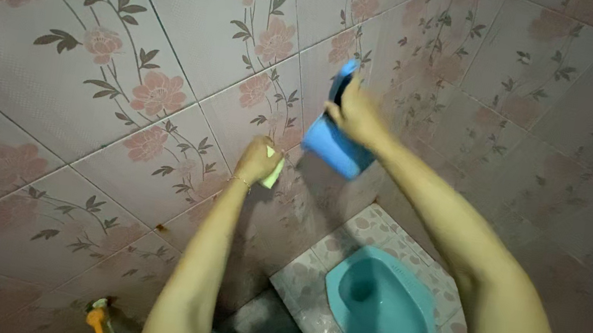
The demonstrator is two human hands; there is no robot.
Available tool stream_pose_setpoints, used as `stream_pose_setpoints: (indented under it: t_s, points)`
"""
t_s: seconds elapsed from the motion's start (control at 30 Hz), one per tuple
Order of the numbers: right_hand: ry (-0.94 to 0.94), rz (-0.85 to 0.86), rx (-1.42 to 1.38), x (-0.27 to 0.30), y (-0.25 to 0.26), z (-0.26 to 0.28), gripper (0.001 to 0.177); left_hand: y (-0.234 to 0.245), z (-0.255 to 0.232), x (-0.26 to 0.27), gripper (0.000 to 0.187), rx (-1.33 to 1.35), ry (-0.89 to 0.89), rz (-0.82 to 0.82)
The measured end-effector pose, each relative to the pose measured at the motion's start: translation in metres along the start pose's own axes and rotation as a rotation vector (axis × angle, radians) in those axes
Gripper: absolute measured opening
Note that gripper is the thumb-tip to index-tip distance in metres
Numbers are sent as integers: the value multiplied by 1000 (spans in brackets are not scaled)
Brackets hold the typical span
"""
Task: The person scrubs a tiled bathroom wall with a sponge, repeatedly scooping water from a bucket with a blue plastic jug and pouring it over the wall to rinse. The person also wipes a pink-framed mirror and a wall-mounted storage rack.
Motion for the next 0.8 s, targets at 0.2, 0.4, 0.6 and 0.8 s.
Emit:
stream_pose_setpoints:
  t_s: [0.2, 0.4, 0.6, 0.8]
  points:
    - [-228, 323, 37, 25, -26, 24, 69, 16, -25, 13, 68, -59, 215, 236]
    - [-239, 35, 74, -37, -10, 43, 41, 14, -10, 11, 68, -158, 224, 286]
    - [50, -270, 152, -92, 35, 78, 17, 13, 3, 14, 65, -133, 232, 275]
    - [282, -320, 384, -73, 12, 106, 17, 13, 13, 25, 70, -122, 233, 253]
Point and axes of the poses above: each hand's wrist, its own x-axis away from the middle knuckle, its own y-axis out of the back of the hand, z = x × y, the point moved 3 cm from there along -x, towards the middle knuckle, and after that the axes turned 10 degrees about -y, right-handed, at the moved point
